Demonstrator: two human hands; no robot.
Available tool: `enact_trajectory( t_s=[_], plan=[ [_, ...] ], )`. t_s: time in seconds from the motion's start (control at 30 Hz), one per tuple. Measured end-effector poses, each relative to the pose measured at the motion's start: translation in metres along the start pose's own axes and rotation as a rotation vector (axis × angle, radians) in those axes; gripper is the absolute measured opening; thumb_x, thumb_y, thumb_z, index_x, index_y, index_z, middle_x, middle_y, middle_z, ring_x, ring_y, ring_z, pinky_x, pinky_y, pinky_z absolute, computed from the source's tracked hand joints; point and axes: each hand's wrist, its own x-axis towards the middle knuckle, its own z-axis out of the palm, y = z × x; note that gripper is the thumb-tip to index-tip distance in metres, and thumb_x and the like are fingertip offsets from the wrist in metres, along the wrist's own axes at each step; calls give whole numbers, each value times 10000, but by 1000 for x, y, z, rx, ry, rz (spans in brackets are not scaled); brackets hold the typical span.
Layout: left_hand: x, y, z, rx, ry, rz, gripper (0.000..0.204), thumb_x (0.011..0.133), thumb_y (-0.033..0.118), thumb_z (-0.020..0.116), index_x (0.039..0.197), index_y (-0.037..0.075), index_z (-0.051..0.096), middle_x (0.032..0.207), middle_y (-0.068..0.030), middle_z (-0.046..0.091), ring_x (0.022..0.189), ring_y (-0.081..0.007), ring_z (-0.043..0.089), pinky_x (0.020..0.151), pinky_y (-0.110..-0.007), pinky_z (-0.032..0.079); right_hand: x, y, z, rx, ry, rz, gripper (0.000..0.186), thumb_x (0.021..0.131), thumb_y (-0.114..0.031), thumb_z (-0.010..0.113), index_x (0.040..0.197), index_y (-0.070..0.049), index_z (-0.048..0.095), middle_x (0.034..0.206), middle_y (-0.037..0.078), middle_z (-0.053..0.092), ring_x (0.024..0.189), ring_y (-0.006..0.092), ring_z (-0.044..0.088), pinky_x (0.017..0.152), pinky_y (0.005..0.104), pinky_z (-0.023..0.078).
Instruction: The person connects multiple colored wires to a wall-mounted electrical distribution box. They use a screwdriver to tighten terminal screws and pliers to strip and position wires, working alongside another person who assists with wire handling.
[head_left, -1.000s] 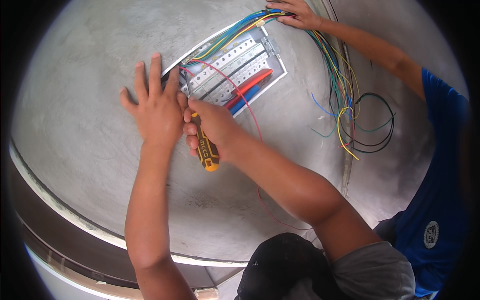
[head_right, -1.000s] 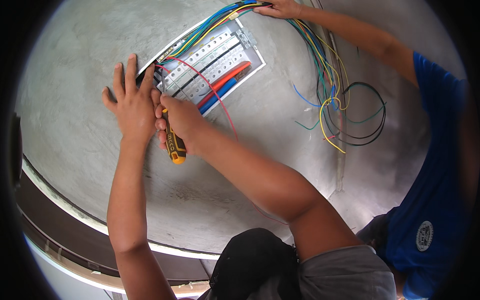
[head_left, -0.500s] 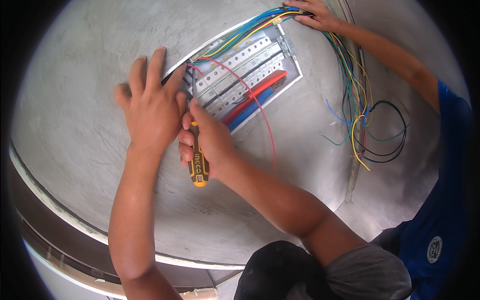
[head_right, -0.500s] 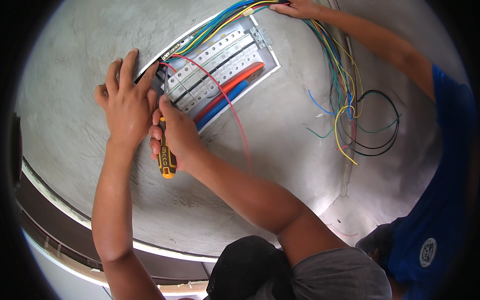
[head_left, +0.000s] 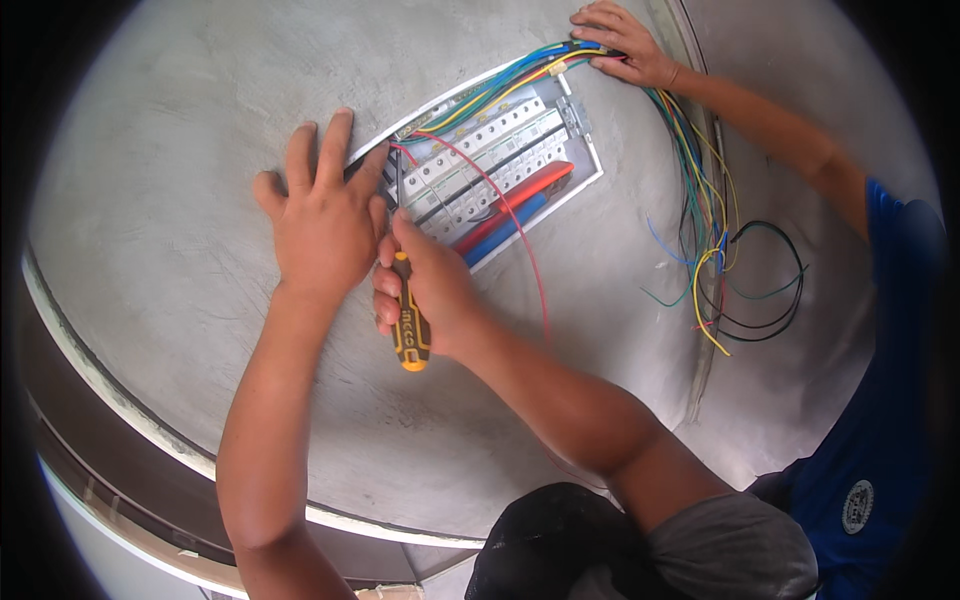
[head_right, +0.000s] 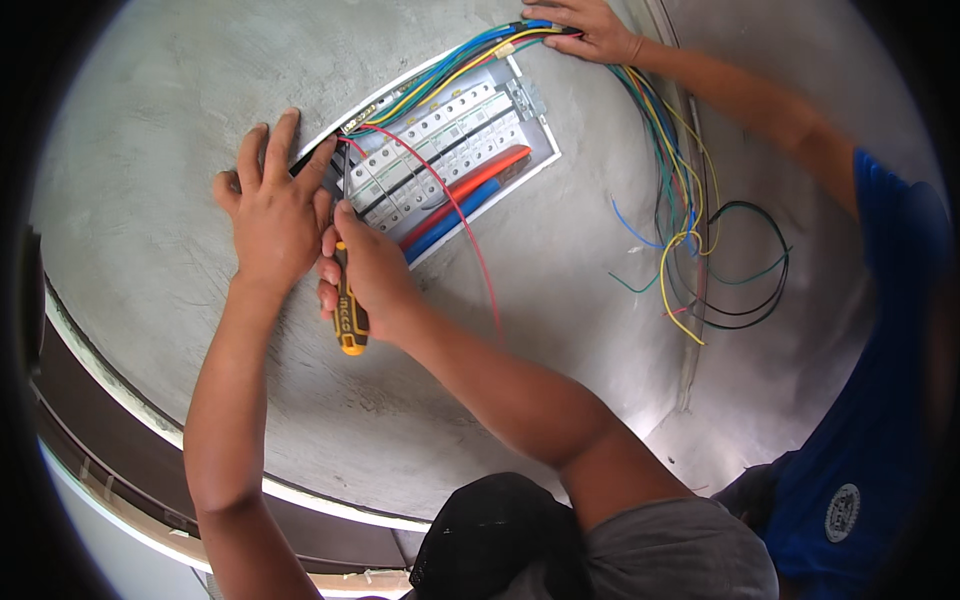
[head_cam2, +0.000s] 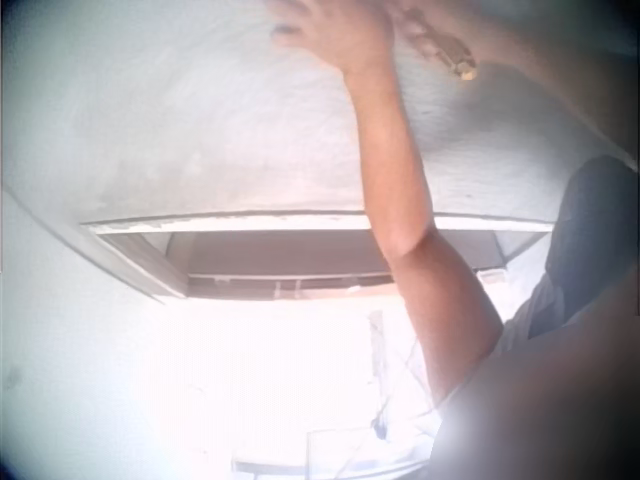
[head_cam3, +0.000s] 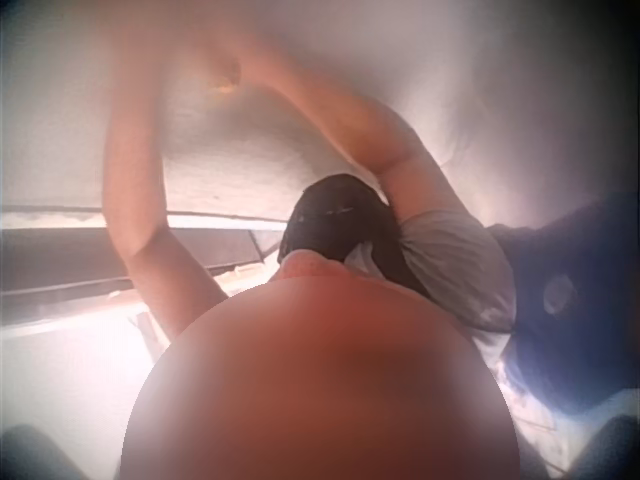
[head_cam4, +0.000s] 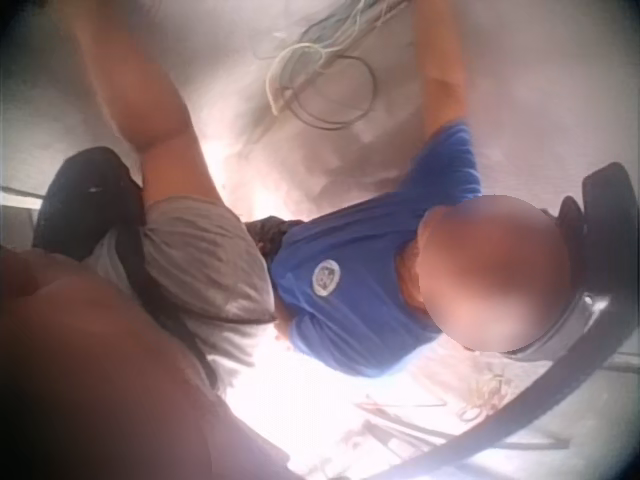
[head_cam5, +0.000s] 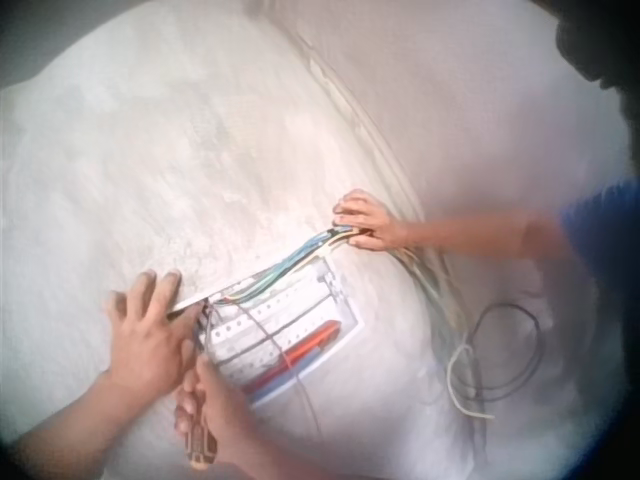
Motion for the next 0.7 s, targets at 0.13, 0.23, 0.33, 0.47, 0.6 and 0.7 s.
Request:
enact_trajectory(
  t_s=[0.13,0.23,0.33,0.47,0.6,0.7],
  plan=[
    [-7,-11,1,-187,87,24,564,955,201,785,1514,274,811,1783,-65,547,1638,-355,465,1257,-588,310,-51,-27,-12,-292,1,193,492,1231,-585,569,1088,-127,675,753,-5,586,582,215,620,638,440,555],
    [-10,-22,2,-351,209,-8,521,963,172,785,1481,224,820,1748,-108,587,1641,-370,492,1295,-587,292,-104,-65,-22,-799,-36,15,455,1219,-531,643,1019,-126,691,796,2,651,640,204,674,648,434,558],
    [-7,-21,0,-341,304,-110,524,972,177,820,1494,208,801,1764,-136,565,1691,-379,444,1343,-627,255,-114,-98,-28,-1163,262,-380,381,1166,-420,765,1009,-73,771,850,53,736,736,240,742,721,437,598],
    [16,-11,-5,-275,292,-183,702,947,244,905,1618,237,700,1831,-137,482,1765,-391,328,1402,-697,179,-58,-141,-34,-1688,258,-1028,302,1092,-371,805,1141,-79,864,947,164,791,878,386,788,814,508,613],
    [41,-4,-7,-217,163,-174,878,903,307,958,1707,274,607,1870,-128,426,1791,-391,268,1424,-733,117,-23,-155,-33,-1789,243,-833,315,1055,-350,837,1186,-65,868,1031,202,811,988,411,797,892,488,610],
    [50,1,-4,-157,119,-206,900,899,347,970,1717,290,599,1872,-105,429,1790,-371,277,1422,-736,130,-12,-162,-25,-1864,231,-688,327,1058,-335,822,1227,-60,871,1058,209,815,1005,412,797,905,477,611]
  ],
)
